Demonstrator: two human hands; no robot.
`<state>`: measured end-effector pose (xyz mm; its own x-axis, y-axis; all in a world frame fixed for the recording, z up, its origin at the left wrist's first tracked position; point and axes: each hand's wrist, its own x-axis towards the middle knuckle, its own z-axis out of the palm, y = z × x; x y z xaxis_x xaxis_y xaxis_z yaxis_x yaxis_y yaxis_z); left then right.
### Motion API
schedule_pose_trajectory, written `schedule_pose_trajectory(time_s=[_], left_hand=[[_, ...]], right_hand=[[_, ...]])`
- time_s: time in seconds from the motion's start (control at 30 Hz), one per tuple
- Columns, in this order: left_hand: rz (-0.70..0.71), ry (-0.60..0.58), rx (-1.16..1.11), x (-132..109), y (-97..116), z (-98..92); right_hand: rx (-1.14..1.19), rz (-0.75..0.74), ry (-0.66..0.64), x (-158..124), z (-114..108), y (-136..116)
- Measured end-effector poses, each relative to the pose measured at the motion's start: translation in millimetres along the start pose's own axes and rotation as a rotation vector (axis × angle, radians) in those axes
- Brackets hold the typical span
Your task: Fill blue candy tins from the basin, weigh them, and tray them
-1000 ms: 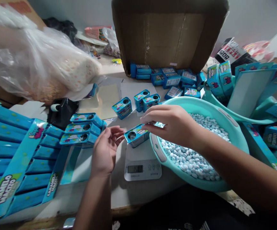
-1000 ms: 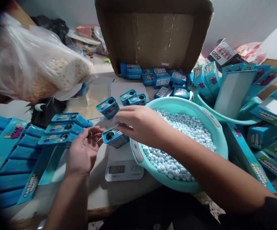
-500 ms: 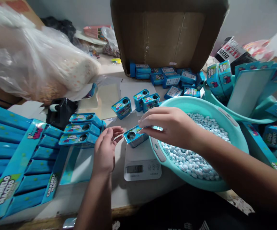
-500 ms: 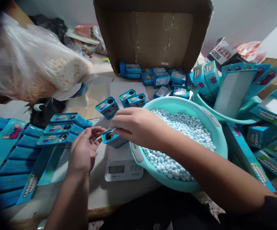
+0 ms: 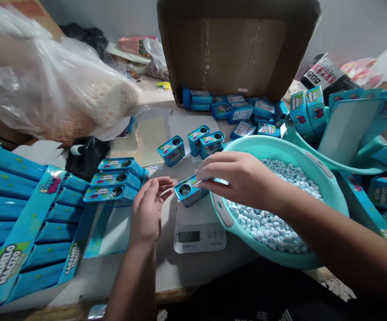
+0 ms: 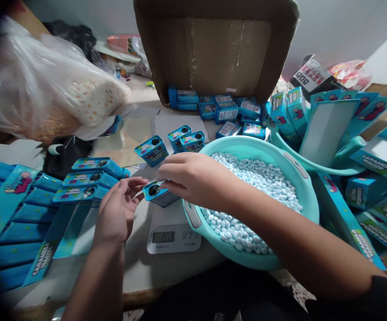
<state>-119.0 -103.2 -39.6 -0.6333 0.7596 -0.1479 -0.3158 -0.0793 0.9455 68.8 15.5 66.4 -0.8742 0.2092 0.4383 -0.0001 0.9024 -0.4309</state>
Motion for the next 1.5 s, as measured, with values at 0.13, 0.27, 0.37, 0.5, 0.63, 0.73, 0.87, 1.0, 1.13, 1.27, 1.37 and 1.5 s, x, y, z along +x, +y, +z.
schedule_pose_trajectory(time_s=[0.13,0.27,0.37,0.5,0.63,0.73,0.87,1.0,1.13,1.27,1.37,1.5], left_hand=[[-0.005,0.016,0.003,1,0,-1.0],[-0.001,0.021,0.013,1,-1,-1.8],[0.003,0.015,0.024,1,-1,-1.8],[-0.007,0.021,0.021,1,-1,-1.8],[-0.008,0.014,0.03,1,-1,-1.8],[-0.009,-0.002,0.04,0,-1,-1.8],[-0.014,-0.012,0.043,1,-1,-1.8],[-0.025,-0.011,0.043,1,-2,-1.0],[-0.024,-0.009,0.063,1,-2,-0.7],[-0.011,-0.013,0.08,1,-3,-1.8],[-0.007,-0.012,0.081,1,-3,-2.4],[-0.006,-0.01,0.078,1,-3,-3.5]], right_hand=[[0.003,0.002,0.003,0,-2,-1],[-0.002,-0.001,-0.002,0,-2,0],[-0.009,0.01,-0.022,0,-1,0],[-0.005,0.012,-0.02,0,-1,0],[-0.002,0.002,-0.025,0,-3,-2],[-0.009,0.006,-0.046,1,-4,-4],[-0.018,-0.001,-0.062,1,-4,-6],[-0.03,-0.003,-0.076,1,-4,-6],[-0.04,0.004,-0.088,1,-4,-5],[-0.044,0.006,-0.069,1,-4,-5],[-0.06,0.037,-0.038,2,-8,-6],[-0.154,0.176,-0.107,-2,-20,0]])
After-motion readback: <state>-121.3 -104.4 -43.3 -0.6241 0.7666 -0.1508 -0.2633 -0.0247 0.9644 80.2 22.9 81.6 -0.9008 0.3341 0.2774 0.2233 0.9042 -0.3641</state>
